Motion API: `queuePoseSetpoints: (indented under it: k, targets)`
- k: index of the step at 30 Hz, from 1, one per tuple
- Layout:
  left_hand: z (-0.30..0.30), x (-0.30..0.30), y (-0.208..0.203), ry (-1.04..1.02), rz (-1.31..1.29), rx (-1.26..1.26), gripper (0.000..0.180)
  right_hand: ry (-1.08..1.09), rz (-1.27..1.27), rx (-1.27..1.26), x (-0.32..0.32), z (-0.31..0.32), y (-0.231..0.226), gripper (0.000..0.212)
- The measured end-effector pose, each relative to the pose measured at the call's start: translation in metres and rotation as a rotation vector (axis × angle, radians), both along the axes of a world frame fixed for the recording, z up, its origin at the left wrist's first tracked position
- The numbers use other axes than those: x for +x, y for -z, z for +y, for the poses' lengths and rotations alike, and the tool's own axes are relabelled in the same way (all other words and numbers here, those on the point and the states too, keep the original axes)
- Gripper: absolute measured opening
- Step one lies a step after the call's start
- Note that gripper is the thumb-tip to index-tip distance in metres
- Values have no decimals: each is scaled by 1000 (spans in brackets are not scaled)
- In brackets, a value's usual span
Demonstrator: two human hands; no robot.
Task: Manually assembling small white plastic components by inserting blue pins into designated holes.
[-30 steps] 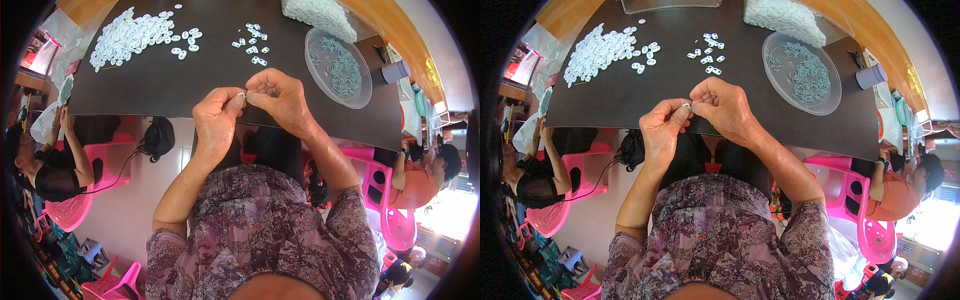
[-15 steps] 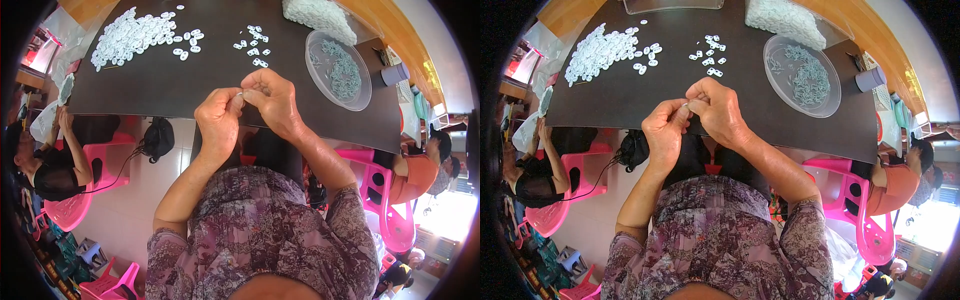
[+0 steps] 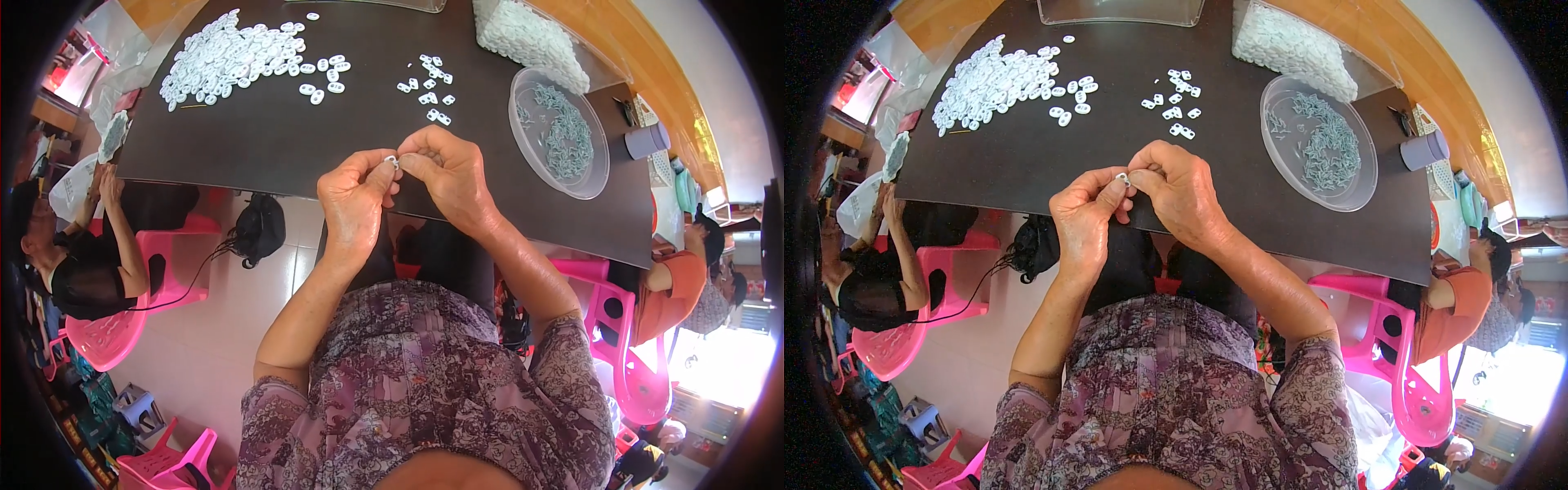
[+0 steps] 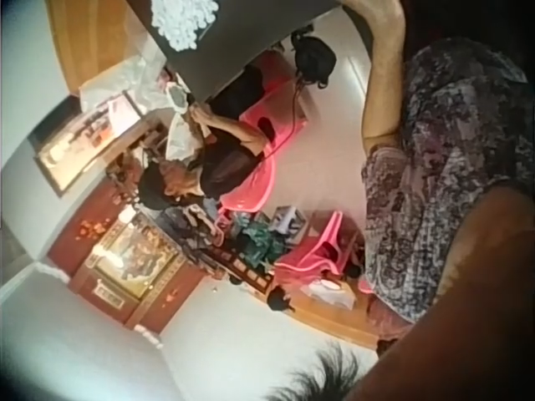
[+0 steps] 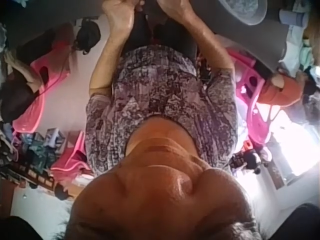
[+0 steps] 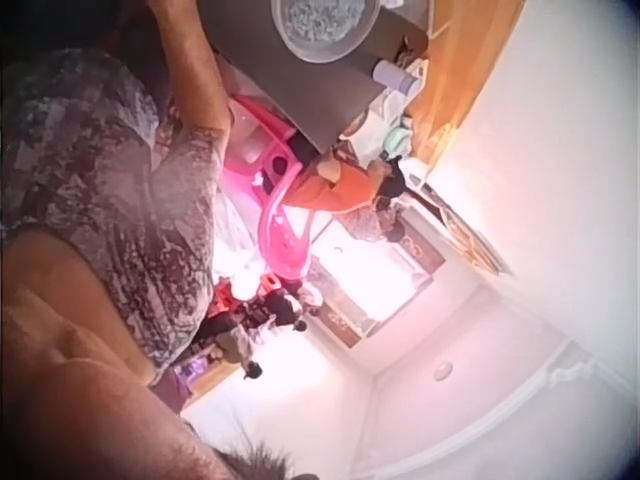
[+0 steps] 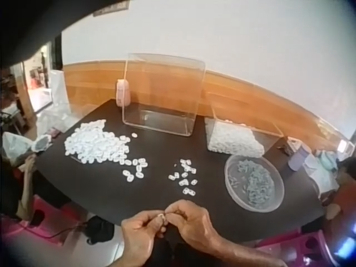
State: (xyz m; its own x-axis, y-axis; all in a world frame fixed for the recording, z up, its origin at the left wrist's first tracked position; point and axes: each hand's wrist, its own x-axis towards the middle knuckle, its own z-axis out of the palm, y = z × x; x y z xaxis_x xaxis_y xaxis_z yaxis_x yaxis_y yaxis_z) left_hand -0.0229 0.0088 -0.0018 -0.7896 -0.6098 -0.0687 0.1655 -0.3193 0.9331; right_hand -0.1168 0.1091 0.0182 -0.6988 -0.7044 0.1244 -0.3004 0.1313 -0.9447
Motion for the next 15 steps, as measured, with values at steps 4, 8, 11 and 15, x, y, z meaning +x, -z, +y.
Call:
queuePoseSetpoints:
  k: [4,8,11,15]
  targets:
    - [0,-2,0,-2,-2,-11,12,29,187,68,-2,-3,10,3]
    - [-1,-3,3,-34,40,10,10,31,317,81,1,-11,10,4]
    - [-8,-5,5,-37,82,47,11,62,284,53,2,-20,8,6]
    - [-21,-5,10,-70,103,66,13,4,190,12,-11,-32,-3,7]
